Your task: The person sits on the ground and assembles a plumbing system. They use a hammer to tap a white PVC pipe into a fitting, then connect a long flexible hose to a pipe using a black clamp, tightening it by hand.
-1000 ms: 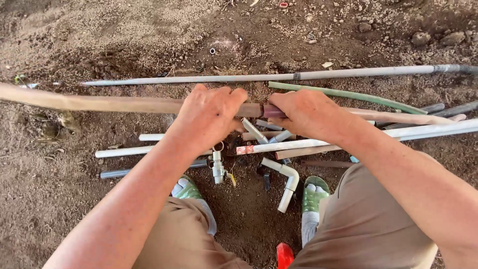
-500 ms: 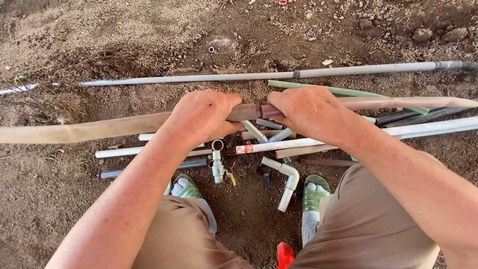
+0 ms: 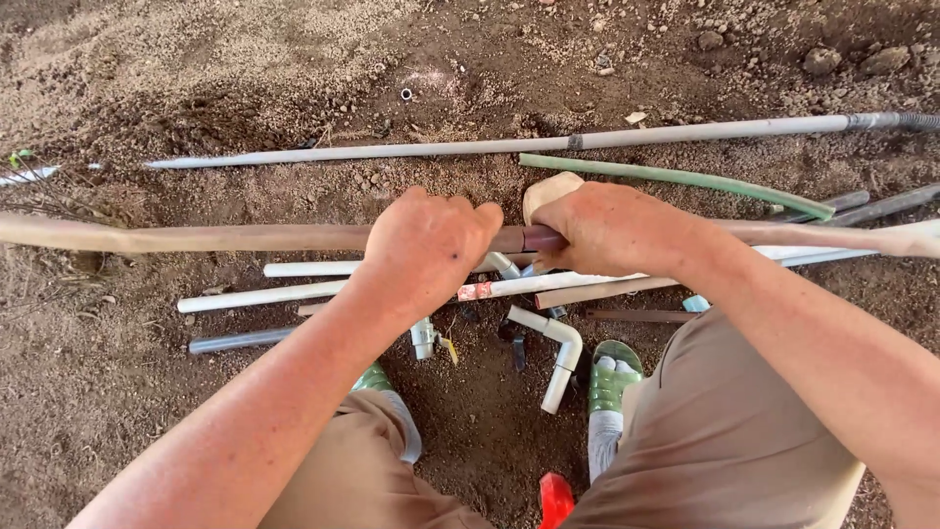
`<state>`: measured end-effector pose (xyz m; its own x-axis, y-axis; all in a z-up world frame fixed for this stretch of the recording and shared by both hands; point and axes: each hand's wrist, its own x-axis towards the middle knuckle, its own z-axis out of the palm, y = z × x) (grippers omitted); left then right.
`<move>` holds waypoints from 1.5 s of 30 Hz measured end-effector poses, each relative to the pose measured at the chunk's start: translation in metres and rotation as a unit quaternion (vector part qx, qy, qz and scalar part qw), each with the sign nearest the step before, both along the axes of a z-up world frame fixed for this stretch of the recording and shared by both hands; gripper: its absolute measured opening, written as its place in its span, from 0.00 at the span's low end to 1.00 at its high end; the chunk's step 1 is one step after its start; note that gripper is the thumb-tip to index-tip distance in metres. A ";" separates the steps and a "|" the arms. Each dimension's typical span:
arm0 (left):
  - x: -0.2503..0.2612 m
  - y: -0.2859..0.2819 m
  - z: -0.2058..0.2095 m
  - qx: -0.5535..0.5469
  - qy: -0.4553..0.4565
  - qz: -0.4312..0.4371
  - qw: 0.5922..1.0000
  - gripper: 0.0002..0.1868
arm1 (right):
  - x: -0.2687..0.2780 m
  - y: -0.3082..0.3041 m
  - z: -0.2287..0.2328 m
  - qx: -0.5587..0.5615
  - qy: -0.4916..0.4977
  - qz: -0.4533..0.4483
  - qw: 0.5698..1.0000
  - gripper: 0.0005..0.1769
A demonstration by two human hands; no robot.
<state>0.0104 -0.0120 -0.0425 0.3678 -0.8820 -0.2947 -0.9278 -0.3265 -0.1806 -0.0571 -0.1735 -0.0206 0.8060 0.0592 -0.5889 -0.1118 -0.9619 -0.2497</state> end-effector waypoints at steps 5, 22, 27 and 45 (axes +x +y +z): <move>-0.011 -0.007 0.000 0.029 -0.009 -0.030 0.999 0.02 | 0.000 -0.010 -0.015 0.088 0.081 -0.033 0.992 0.14; 0.020 0.020 0.006 0.011 0.183 0.160 0.970 0.02 | -0.003 -0.010 -0.041 0.035 -0.001 -0.033 0.999 0.21; 0.019 0.020 -0.002 -0.005 0.217 0.168 0.962 0.03 | -0.006 -0.015 -0.051 -0.020 -0.084 0.037 0.996 0.19; 0.005 0.023 -0.027 0.043 0.017 0.003 0.999 0.02 | -0.017 0.000 -0.035 0.028 0.034 -0.025 0.999 0.20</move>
<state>0.0153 0.0110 -0.0693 0.3620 -0.8506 -0.3815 -0.9317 -0.3173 -0.1766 -0.0746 -0.1732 -0.0559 0.7669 0.0547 -0.6395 -0.1772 -0.9396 -0.2929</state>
